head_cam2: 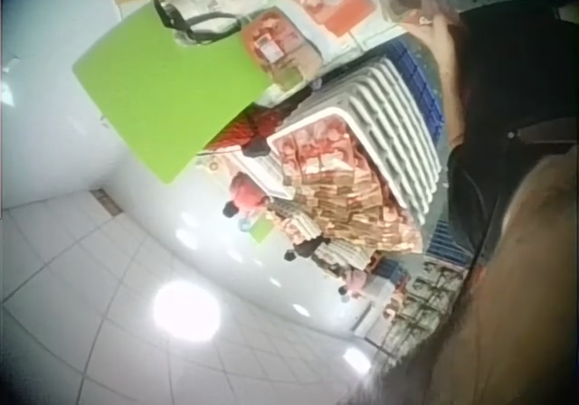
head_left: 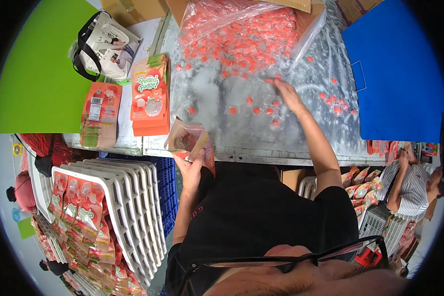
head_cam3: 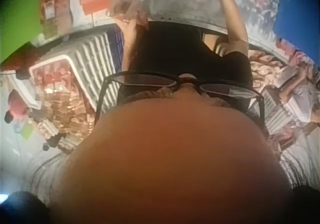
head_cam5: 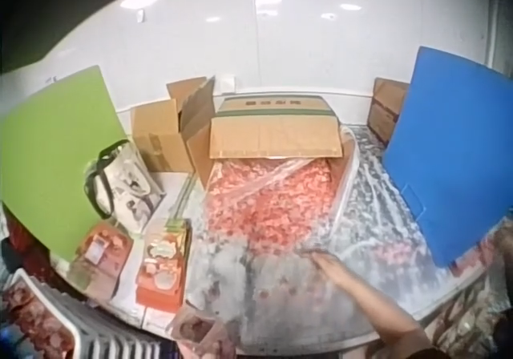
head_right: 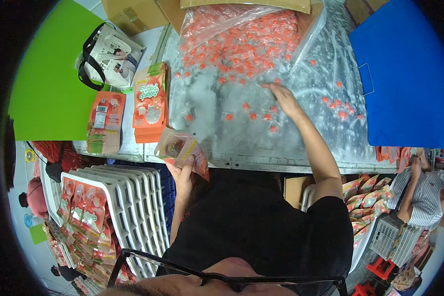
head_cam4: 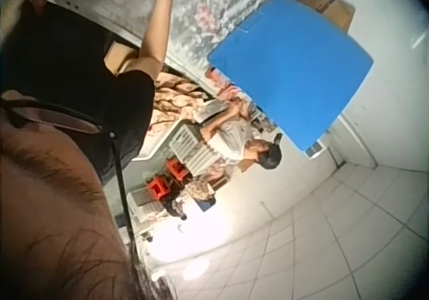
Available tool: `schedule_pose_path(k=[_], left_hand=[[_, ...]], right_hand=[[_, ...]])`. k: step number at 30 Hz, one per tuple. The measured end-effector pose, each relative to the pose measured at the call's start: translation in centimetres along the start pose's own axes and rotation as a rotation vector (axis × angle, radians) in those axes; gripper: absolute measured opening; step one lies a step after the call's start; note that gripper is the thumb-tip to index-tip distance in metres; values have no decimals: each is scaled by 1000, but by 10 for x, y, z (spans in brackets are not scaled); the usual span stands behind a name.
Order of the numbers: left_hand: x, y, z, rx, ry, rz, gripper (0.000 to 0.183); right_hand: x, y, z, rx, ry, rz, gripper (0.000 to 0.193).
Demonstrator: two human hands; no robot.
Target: Manually filling and sealing plastic bags with small items and organizing them onto trays.
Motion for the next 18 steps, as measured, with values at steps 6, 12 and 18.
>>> schedule_pose_path(k=[6, 12, 18], left_hand=[[-2, 0, -3, 57, 86, -18, 77], [18, -4, -3, 24, 3, 53, 76], [21, -2, -25, 97, 18, 82, 80]], right_hand=[[8, 75, 15, 19, 485, -614, 73], [-16, 62, 64, -141, 705, -787, 86], [-20, 42, 104, -227, 482, -996, 61]])
Point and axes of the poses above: each hand's wrist, its own y-axis away from the middle knuckle, its own z-axis out of the palm, x = y × z, the point moved 1 cm from there along -y, towards the middle knuckle, and after that the axes turned 15 degrees about x, right-handed, at the moved point
